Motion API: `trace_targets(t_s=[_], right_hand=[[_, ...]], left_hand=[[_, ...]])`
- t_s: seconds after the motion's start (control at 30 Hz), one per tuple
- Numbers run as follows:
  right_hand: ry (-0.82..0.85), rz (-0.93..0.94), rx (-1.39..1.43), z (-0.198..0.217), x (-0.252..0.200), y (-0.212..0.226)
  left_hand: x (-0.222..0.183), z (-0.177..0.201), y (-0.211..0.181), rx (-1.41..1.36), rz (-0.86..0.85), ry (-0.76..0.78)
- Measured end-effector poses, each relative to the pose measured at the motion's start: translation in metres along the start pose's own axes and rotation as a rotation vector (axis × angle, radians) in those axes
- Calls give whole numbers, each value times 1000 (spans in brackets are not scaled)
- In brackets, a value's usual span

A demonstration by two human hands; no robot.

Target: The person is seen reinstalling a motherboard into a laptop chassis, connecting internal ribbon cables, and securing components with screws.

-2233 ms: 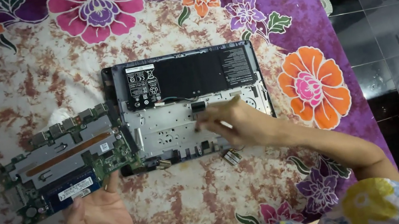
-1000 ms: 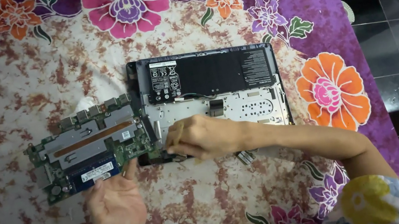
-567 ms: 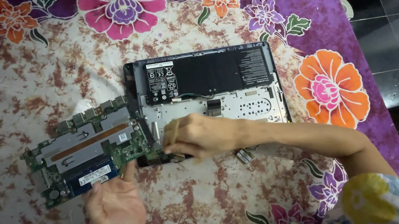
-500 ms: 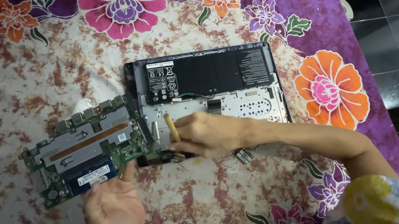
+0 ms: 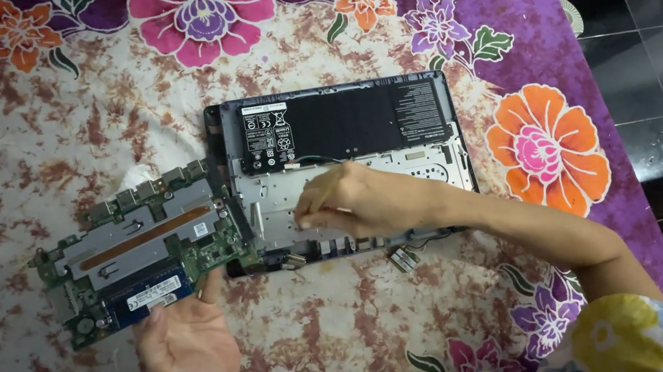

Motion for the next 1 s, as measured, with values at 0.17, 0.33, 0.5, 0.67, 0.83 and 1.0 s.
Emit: trace_targets(t_s=[0.17,0.33,0.5,0.67,0.83,1.0], right_hand=[[38,-61,-74,-8,-16,-24],[18,-56,16,-12,-21,-25],[117,-103,16,-26,-24,-29],[71,-142,5,-18,-30,-33],[-49,-99,-69,3,-32,-21],[76,-194,5,1,-48,-35]], left_hand=[[-1,2,7,-44,63,-28],[-1,5,10,-32,33,5],[-1,6,11,-15,56,-7],[-4,10,9,12,20,26],[-1,-2,4,-7,39,11],[1,-7,1,-11,53,-1]])
Point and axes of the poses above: each hand's wrist, its own x-axis towards the middle knuckle, its own z-axis out of the back of the hand, y = z × x, the point moved 9 cm from there along x, towards the middle knuckle, and after that the axes turned 15 degrees about x, right-handed, at the moved point
